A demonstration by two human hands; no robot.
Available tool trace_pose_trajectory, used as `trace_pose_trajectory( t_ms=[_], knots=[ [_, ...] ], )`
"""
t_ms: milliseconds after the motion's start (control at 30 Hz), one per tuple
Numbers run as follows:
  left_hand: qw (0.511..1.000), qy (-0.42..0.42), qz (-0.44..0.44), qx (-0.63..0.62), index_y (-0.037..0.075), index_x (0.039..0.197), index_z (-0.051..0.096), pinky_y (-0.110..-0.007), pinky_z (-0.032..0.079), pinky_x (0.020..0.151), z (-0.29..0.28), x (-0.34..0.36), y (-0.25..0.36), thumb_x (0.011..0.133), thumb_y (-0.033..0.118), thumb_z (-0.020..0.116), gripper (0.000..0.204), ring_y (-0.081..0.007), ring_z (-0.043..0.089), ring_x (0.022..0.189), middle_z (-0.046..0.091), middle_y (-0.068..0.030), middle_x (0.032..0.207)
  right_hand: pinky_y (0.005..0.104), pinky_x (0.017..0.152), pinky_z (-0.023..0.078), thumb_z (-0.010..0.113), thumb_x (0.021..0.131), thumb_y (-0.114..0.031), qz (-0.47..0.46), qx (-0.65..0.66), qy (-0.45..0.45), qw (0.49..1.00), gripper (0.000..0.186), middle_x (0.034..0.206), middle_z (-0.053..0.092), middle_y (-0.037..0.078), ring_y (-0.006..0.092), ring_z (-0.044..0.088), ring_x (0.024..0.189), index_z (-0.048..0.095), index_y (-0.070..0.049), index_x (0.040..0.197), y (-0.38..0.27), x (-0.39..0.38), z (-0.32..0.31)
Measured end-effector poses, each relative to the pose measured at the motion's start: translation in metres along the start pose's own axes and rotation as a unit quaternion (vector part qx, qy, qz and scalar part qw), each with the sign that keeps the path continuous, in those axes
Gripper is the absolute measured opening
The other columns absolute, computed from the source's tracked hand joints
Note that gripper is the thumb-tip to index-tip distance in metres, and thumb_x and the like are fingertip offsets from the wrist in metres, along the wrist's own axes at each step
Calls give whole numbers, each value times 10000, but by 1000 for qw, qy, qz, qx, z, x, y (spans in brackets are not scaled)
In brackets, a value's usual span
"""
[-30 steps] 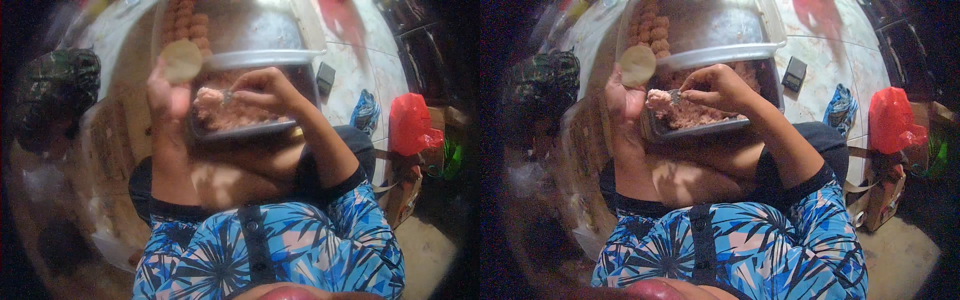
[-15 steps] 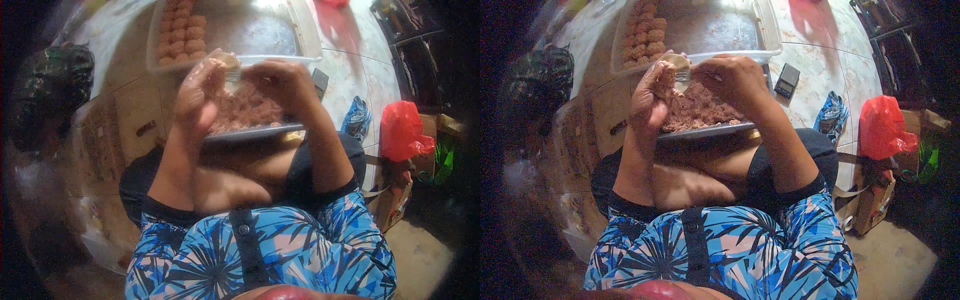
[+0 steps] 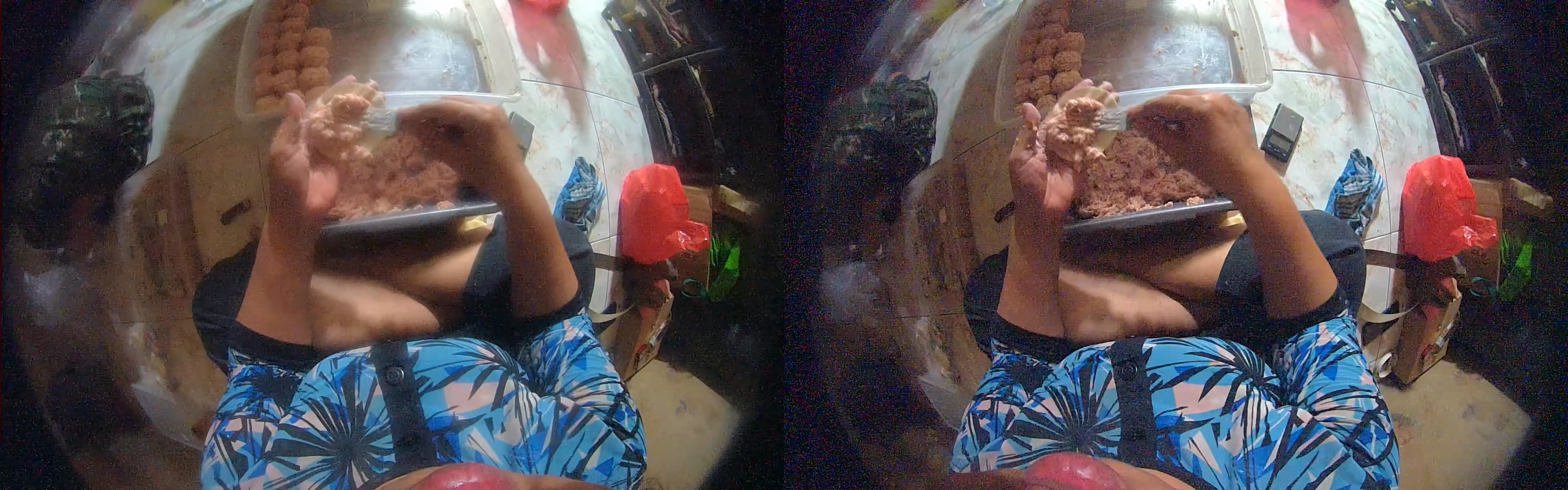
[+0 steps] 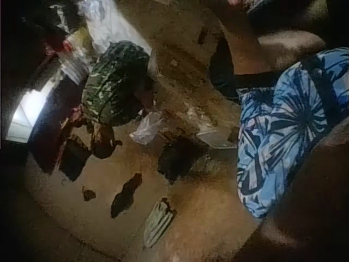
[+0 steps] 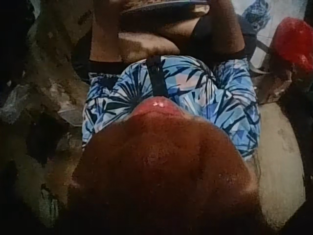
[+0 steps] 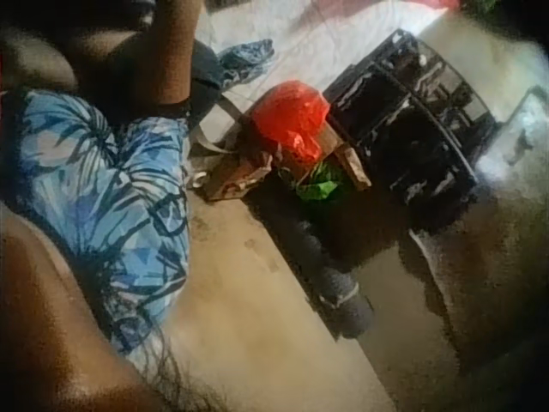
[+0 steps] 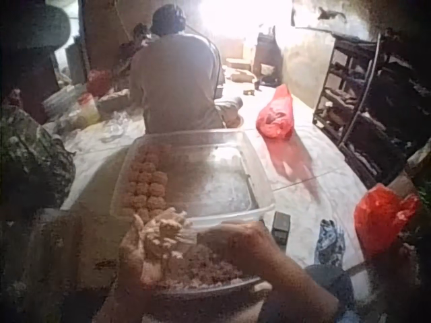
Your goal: The person prepares round food items by taking a thin dough wrap, placing ground meat into it with a fork, and shaping the dough around the meat before placing it into a container.
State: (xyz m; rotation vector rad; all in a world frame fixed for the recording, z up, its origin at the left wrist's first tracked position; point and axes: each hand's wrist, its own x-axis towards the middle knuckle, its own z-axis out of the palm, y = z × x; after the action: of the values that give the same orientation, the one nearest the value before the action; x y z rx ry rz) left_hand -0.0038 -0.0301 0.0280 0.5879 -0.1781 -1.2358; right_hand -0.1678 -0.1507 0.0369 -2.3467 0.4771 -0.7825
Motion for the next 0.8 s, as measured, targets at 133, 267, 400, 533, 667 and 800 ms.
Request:
trace_pose_trajectory(
  t_ms=[133,267,400,533,667,800],
  knots=[
    [999,25,32,-19,-91,1264,397,-445,364,1006,-4,1,13,915,522,387,705,-312,490,1136,502,-232,1212,361,567,499,680,783,-248,22,9,1,1000,150,750,652,108,278,631,636,694,-138,883,-6,-3,-15],
    [998,3,-11,-60,-95,1258,403,-442,353,1015,-1,1,5,912,529,389,714,-319,486,1139,500,-239,1215,340,573,505,697,764,-219,-58,43,-17,997,130,761,655,82,262,637,658,694,-146,872,0,-5,5],
    [998,-22,-43,-27,-103,1326,297,-450,271,1077,2,-5,2,916,537,338,760,-364,386,1251,370,-291,1339,333,584,505,726,716,-165,-77,23,-7,997,145,794,657,75,253,646,696,697,-134,854,3,1,10],
    [996,-10,-16,86,-103,1304,335,-440,283,1072,4,-4,-2,920,515,356,729,-349,411,1235,416,-276,1310,335,598,514,729,714,-169,-20,30,-22,999,142,798,662,62,241,648,693,704,-143,850,15,2,-7],
    [998,26,-6,64,-107,1312,322,-423,289,1071,-1,-2,2,919,495,387,722,-342,417,1230,412,-272,1315,339,590,510,710,748,-201,-16,-33,9,999,140,784,656,73,249,641,673,699,-141,874,2,4,-23],
    [999,-40,-22,9,-102,1303,333,-420,323,1045,1,-5,-5,903,499,430,728,-318,448,1191,452,-244,1273,346,580,503,679,779,-241,-24,-64,50,996,133,766,642,94,271,630,664,693,-141,865,-1,3,-4]
  ],
)
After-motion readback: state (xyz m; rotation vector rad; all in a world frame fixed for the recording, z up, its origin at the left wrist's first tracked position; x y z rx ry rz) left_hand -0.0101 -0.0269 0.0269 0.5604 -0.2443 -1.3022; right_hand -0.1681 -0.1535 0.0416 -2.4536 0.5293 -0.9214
